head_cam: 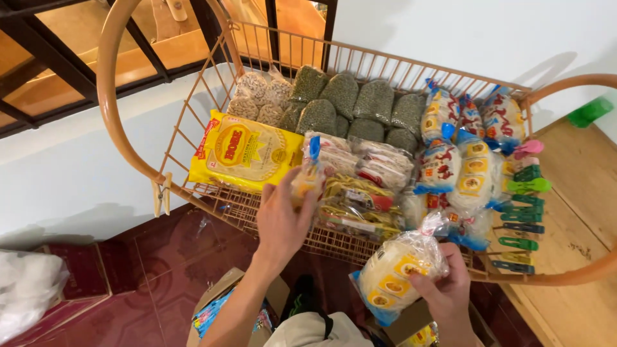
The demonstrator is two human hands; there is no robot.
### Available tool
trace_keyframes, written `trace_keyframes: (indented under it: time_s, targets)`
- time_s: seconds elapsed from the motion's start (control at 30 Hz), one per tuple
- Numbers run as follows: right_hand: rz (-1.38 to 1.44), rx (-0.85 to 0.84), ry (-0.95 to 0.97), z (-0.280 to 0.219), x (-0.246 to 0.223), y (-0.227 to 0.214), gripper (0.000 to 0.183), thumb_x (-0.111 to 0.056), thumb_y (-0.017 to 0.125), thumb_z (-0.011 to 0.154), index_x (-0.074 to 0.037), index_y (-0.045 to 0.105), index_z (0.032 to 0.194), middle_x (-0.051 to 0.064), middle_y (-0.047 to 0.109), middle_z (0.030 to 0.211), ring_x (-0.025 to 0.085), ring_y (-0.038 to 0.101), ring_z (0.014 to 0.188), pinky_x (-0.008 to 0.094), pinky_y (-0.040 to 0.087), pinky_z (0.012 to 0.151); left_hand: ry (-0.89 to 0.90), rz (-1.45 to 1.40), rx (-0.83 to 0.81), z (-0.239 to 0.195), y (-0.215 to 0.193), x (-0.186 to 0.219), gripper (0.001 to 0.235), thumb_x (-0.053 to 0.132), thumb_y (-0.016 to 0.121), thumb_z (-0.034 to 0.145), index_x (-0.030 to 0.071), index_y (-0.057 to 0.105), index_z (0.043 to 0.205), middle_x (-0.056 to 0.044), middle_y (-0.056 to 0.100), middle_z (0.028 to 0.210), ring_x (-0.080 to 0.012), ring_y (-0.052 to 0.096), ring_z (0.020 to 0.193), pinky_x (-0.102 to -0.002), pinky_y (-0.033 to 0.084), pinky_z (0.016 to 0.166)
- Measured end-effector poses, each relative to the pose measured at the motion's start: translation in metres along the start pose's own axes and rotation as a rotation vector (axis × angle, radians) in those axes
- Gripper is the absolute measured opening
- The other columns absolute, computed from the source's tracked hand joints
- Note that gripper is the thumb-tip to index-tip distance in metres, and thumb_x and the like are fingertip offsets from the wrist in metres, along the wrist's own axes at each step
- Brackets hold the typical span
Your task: The person is seen picking up packaged food items from a box on the floor and organizing them on the shelf of a metal rack.
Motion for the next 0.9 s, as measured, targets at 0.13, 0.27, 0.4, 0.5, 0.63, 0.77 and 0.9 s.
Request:
trace_keyframes:
  time_s: [0.13,0.27,0.4,0.5,0.63,0.77,0.9]
  targets:
    - [-0.044,0.037,0.024,0.004,-0.009,0.011,0.046,-0.006,0.079,0.083,-0.002,0.054,0.122,0.007,0.069,0.109,0.013,0.064,0.098,0.030,0.052,0.089,0.143,0.151,-0.031,0.018,0.005,0.012,0.057,0.025,0.076,0.091,0.010,0.057,0.142,-0.014,0.069,0.103,-0.0362,0.066,0.094,-0.047,0.056,0.071]
    - [-0.001,0.105,0.010,0.004,-0.003,0.003,0.048,-0.005,0.079,0.084,-0.002,0.054,0.125,0.007,0.068,0.111,0.014,0.065,0.100,0.031,0.053,0.093,0.170,0.157,-0.087,0.025,0.014,0.002,0.068,0.021,0.076,0.083,0.009,0.054,0.146,-0.014,0.064,0.116,-0.0377,0.066,0.099,-0.047,0.057,0.070]
    - [0.050,0.152,0.007,0.005,0.001,0.003,0.049,-0.004,0.079,0.084,-0.002,0.054,0.126,0.007,0.068,0.114,0.015,0.065,0.103,0.033,0.052,0.095,0.297,0.153,-0.203,0.024,0.025,-0.011,0.065,0.018,0.072,0.083,0.001,0.052,0.143,-0.020,0.056,0.137,-0.0379,0.066,0.104,-0.045,0.058,0.080]
    - [0.052,0.184,0.029,0.004,0.003,0.006,0.049,-0.004,0.078,0.084,-0.002,0.054,0.126,0.008,0.068,0.115,0.016,0.065,0.105,0.033,0.052,0.096,0.366,0.150,-0.252,0.027,0.026,-0.010,0.062,0.018,0.070,0.084,-0.003,0.054,0.140,-0.018,0.056,0.140,-0.0368,0.067,0.107,-0.043,0.057,0.084]
    - [0.092,0.199,0.027,0.008,0.007,0.010,0.049,-0.003,0.078,0.084,-0.002,0.054,0.126,0.009,0.068,0.117,0.016,0.066,0.106,0.034,0.053,0.097,0.400,0.149,-0.264,0.032,0.028,-0.009,0.056,0.017,0.069,0.082,-0.005,0.060,0.133,-0.017,0.060,0.133,-0.0346,0.070,0.102,-0.042,0.058,0.082]
    - [0.092,0.206,0.019,0.009,0.011,0.012,0.049,-0.003,0.077,0.085,-0.002,0.054,0.127,0.009,0.068,0.117,0.016,0.066,0.106,0.034,0.052,0.098,0.405,0.192,-0.356,0.038,0.040,-0.015,0.049,0.015,0.068,0.082,-0.006,0.063,0.126,-0.018,0.063,0.125,-0.0343,0.070,0.086,-0.042,0.058,0.073]
    - [0.054,0.231,0.059,0.013,0.011,0.015,0.048,-0.004,0.076,0.085,-0.002,0.055,0.127,0.008,0.068,0.116,0.015,0.065,0.105,0.033,0.052,0.097,0.486,0.243,-0.426,0.044,0.053,-0.022,0.027,0.017,0.066,0.086,-0.003,0.067,0.103,-0.017,0.064,0.103,-0.0337,0.069,0.073,-0.045,0.056,0.064]
Point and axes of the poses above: each hand's wrist, its own z-axis towards the middle knuckle, its own y-axis out of the palm, x = y × z, the point moved 5 cm from there along z, towards the middle knuckle
